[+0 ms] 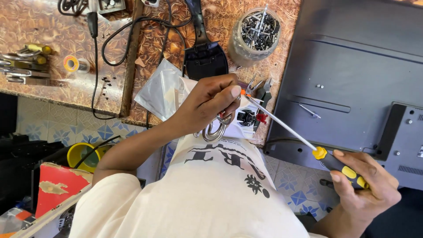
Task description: Repairing an electric kettle by disassembling the handle, adjusting internal wiring, and reassembling it using a screwdriver and pliers.
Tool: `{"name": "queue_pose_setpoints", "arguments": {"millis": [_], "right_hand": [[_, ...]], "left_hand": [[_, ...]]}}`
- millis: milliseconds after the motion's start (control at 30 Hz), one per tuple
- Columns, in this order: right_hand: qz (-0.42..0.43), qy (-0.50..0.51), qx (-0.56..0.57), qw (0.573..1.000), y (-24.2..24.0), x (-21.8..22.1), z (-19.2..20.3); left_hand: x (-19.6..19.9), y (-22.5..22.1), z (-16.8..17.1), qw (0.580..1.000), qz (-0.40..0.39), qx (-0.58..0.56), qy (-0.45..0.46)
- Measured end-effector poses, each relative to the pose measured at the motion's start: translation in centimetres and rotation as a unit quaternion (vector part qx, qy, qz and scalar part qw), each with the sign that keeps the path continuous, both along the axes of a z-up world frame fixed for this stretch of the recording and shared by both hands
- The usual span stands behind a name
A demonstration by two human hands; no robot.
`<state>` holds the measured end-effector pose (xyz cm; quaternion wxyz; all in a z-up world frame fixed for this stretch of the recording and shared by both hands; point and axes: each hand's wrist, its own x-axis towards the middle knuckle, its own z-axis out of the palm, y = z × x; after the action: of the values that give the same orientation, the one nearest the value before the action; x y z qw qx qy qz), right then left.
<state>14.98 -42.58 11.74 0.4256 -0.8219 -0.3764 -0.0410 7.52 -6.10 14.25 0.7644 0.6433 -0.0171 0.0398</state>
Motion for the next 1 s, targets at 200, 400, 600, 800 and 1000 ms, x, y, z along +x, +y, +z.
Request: {"name": "queue_pose_setpoints", "arguments": {"millis": [200,400,600,800,1000], "right_hand": [[-0.009,0.012,0.000,1.000,0.5,-0.4,0.3],[0.002,0.000,-0.011,1.000,0.0,-0.4,0.0],[-0.031,0.065,-0.019,0.997,0.0,-0.9,0.5],[-0.017,0.231,0.017,0.973,-0.3,-0.2,0.0],[-0.007,0.416,0.020,0.909,-3.3,0.5,-1.9]], "left_hand": [[0.1,0.0,-0.4,0.999,-0.005,-0.034,-0.009],[0.1,-0.1,-0.2,0.999,-0.007,-0.040,-0.004],[-0.4,0.3,1.4,0.998,-0.015,0.052,-0.006],[-0.4,0.6,2.2,0.979,-0.027,0.191,-0.060],[-0.5,0.9,1.5,0.964,-0.063,0.246,-0.084]]}}
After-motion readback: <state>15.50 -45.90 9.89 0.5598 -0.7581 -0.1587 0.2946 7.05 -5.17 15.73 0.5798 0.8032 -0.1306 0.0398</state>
